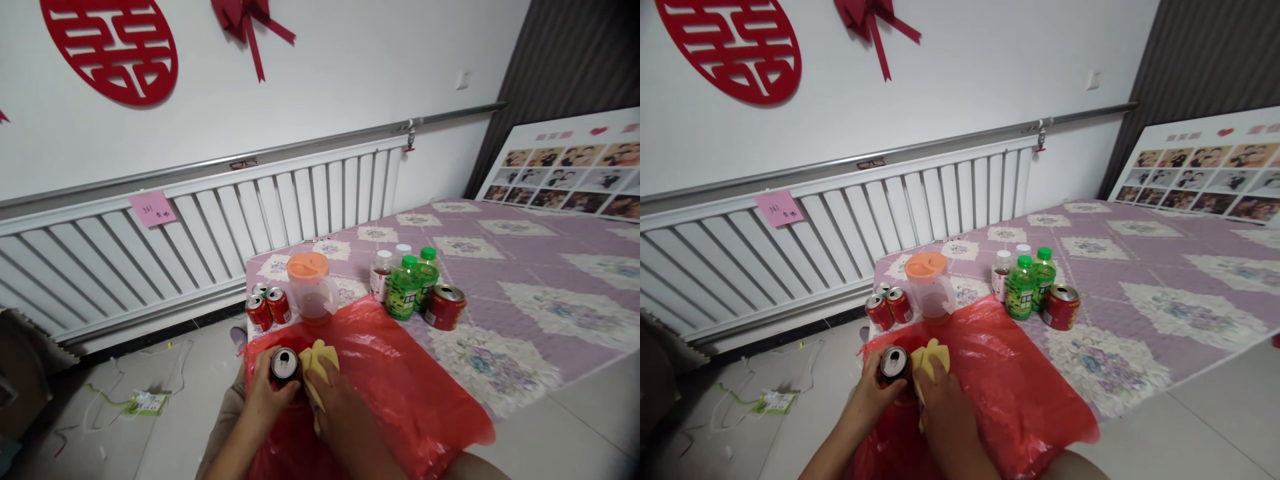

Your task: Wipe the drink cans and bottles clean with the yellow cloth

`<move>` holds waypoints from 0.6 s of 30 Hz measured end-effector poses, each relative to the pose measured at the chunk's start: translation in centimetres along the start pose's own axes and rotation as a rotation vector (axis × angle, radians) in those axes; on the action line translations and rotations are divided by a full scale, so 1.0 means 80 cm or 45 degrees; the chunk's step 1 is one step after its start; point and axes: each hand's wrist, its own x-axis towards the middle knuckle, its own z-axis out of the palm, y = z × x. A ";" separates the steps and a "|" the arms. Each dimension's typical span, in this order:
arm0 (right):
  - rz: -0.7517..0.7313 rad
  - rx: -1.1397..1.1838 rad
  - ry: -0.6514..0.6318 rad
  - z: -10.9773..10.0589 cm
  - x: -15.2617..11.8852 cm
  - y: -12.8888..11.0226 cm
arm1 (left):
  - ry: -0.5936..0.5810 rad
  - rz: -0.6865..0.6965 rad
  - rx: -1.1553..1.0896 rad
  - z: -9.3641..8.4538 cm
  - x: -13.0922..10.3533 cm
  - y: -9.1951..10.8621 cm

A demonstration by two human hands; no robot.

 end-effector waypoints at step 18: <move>-0.016 0.023 -0.060 0.000 0.000 0.001 | -0.198 0.002 -0.218 -0.005 -0.001 -0.012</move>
